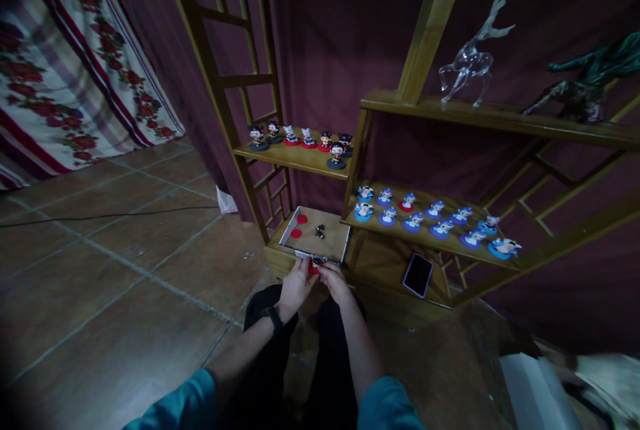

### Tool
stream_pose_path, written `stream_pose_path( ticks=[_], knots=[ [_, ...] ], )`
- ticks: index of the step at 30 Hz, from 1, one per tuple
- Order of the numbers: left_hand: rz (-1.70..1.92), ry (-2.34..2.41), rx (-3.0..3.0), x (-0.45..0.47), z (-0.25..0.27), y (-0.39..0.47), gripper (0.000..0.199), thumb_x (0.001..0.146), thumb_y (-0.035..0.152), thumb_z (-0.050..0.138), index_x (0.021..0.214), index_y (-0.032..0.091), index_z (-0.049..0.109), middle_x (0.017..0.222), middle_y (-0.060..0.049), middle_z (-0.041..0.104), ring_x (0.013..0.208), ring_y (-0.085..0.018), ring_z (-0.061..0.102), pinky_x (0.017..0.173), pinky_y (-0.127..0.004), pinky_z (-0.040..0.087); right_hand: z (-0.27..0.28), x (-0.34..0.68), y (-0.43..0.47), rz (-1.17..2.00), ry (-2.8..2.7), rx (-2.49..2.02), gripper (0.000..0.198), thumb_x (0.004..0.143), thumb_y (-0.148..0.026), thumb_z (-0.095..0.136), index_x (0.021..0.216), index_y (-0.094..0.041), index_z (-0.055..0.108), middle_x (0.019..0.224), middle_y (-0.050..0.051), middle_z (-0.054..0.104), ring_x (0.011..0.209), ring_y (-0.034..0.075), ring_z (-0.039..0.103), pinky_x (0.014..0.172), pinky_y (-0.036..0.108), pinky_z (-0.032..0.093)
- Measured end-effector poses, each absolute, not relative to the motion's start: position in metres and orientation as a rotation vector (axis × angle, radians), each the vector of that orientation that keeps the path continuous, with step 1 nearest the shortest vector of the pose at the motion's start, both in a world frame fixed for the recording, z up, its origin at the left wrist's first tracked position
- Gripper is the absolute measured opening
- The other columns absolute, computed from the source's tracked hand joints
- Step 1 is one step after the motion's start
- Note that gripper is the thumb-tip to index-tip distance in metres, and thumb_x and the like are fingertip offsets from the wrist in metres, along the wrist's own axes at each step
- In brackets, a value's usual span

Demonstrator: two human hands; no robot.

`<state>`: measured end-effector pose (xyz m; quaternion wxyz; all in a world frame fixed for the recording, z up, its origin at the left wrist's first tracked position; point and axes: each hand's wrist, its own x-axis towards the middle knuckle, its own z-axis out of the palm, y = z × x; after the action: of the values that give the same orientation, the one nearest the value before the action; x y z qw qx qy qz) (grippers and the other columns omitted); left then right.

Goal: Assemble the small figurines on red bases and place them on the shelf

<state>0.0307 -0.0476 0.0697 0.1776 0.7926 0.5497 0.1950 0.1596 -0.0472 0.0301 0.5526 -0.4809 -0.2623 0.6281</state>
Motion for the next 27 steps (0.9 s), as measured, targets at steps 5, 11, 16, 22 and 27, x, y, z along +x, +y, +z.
stream_pose_path(
  ticks=[5, 11, 16, 22, 27],
  knots=[
    [0.529, 1.535, 2.400, 0.029, 0.072, -0.051, 0.037, 0.082, 0.030, 0.043, 0.117, 0.018, 0.040, 0.107, -0.012, 0.050, 0.094, -0.023, 0.051, 0.073, -0.028, 0.040, 0.028, 0.161, -0.049, 1.505, -0.615, -1.110, 0.032, 0.054, -0.029, 0.071, 0.084, -0.019, 0.065, 0.086, 0.003, 0.067, 0.076, 0.015, 0.060, 0.071, 0.028, 0.045],
    [0.449, 1.501, 2.503, 0.028, 0.077, -0.050, 0.023, 0.082, 0.025, 0.045, 0.102, 0.016, 0.048, 0.100, -0.013, 0.052, 0.094, -0.024, 0.049, 0.078, -0.032, 0.038, 0.026, 0.163, -0.050, 1.533, -0.644, -1.077, 0.033, 0.054, -0.021, 0.067, 0.087, -0.021, 0.065, 0.092, 0.002, 0.067, 0.080, 0.015, 0.060, 0.076, 0.030, 0.045],
    [0.470, 1.466, 2.539, 0.029, 0.079, -0.051, 0.020, 0.083, 0.023, 0.042, 0.101, 0.016, 0.048, 0.097, -0.012, 0.052, 0.092, -0.023, 0.049, 0.080, -0.034, 0.036, 0.023, 0.163, -0.048, 1.526, -0.650, -1.100, 0.033, 0.053, -0.016, 0.064, 0.086, -0.022, 0.065, 0.090, 0.001, 0.067, 0.080, 0.015, 0.060, 0.077, 0.030, 0.045],
    [0.473, 1.437, 2.577, 0.030, 0.080, -0.051, 0.021, 0.084, 0.021, 0.040, 0.102, 0.015, 0.048, 0.098, -0.012, 0.052, 0.091, -0.023, 0.050, 0.079, -0.034, 0.036, 0.020, 0.164, -0.046, 1.535, -0.651, -1.086, 0.032, 0.054, -0.017, 0.065, 0.086, -0.022, 0.065, 0.087, 0.000, 0.067, 0.077, 0.014, 0.060, 0.078, 0.030, 0.045],
    [0.463, 1.415, 2.612, 0.029, 0.079, -0.049, 0.021, 0.084, 0.018, 0.037, 0.102, 0.016, 0.048, 0.099, -0.013, 0.052, 0.091, -0.023, 0.050, 0.079, -0.035, 0.035, 0.020, 0.164, -0.046, 1.542, -0.623, -1.090, 0.031, 0.053, -0.015, 0.065, 0.084, -0.022, 0.065, 0.085, 0.000, 0.067, 0.078, 0.015, 0.060, 0.079, 0.031, 0.045]
  ],
)
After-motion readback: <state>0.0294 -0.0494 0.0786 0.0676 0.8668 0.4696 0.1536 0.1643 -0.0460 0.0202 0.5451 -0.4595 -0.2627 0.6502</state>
